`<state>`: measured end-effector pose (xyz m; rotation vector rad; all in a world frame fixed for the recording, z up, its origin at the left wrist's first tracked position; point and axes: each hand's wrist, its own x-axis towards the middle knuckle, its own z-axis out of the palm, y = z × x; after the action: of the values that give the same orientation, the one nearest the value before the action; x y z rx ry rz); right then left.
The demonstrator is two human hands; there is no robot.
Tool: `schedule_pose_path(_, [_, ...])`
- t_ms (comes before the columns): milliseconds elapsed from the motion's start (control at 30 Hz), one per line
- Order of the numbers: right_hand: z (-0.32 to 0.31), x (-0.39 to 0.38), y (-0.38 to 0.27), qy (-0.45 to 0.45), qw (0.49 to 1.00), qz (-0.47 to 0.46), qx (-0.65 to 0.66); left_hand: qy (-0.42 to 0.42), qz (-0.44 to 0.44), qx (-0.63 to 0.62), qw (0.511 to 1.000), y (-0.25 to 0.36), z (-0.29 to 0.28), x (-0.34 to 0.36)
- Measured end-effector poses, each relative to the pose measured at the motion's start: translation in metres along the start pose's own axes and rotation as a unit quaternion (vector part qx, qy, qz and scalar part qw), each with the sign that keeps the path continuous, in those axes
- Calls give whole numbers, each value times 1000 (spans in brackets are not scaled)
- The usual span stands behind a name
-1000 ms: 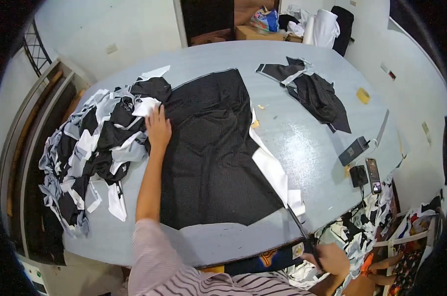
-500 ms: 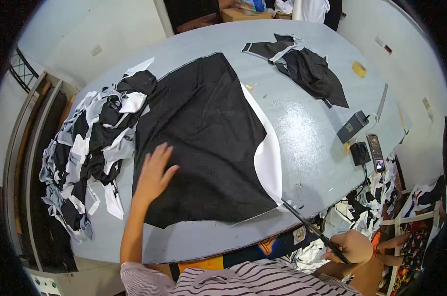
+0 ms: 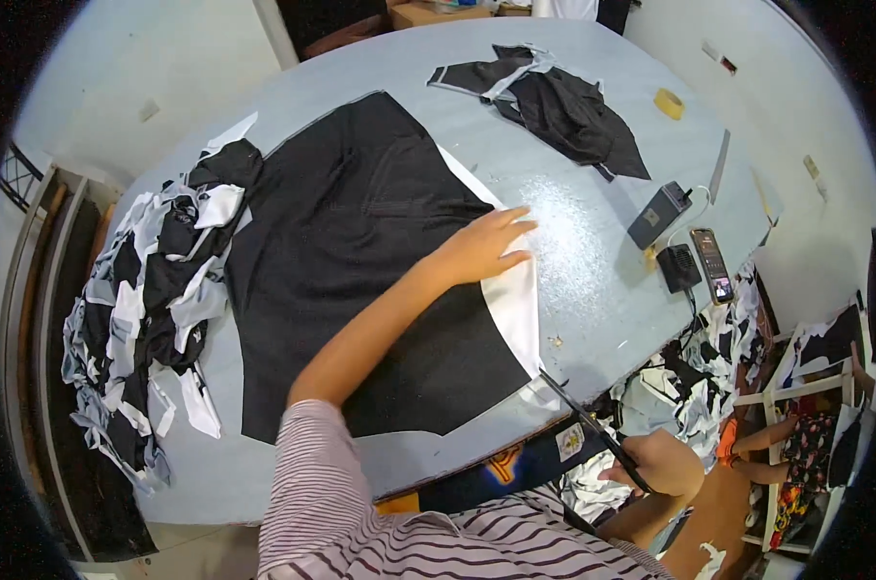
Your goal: Cutting black fabric along the edges of a white paper pattern using large scissors.
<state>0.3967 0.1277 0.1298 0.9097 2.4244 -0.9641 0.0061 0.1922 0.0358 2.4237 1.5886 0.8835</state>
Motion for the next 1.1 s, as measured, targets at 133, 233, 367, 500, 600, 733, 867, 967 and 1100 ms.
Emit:
schedule_pose_path(133, [-12,-15,15,4,999,36,28,-443,-153,-11,883,126,-141,-73])
schedule_pose_path(233, [-22,-31,20,24,999,29,25,-348,-274,-413,796,218,-200,-169])
schedule_pose_path(367, [-31,-2,17,-9,1000,2,13,-469,-152,-648,581,246,-156,-265])
schedule_pose_path(500, [-37,-7,14,-13,1000,-15,-8,-503,-45,-753,422,278,-126,-337])
schedule_pose_path(600, [-38,-3,17,-24,999,-17,-17,-463,-55,-749,470,279,-133,-339])
schedule_pose_path(733, [-35,-11,17,-11,998,15,-57,-411,-67,-731,540,279,-140,-344])
schedule_pose_path(867, [-31,-17,21,-15,999,30,-22,-413,-116,-725,538,284,-147,-354])
schedule_pose_path(967, [-29,-21,19,7,998,24,-49,-434,-182,-727,500,289,-152,-364])
schedule_pose_path(1100, [-28,-22,22,23,997,14,-75,-448,-171,-729,488,293,-152,-357])
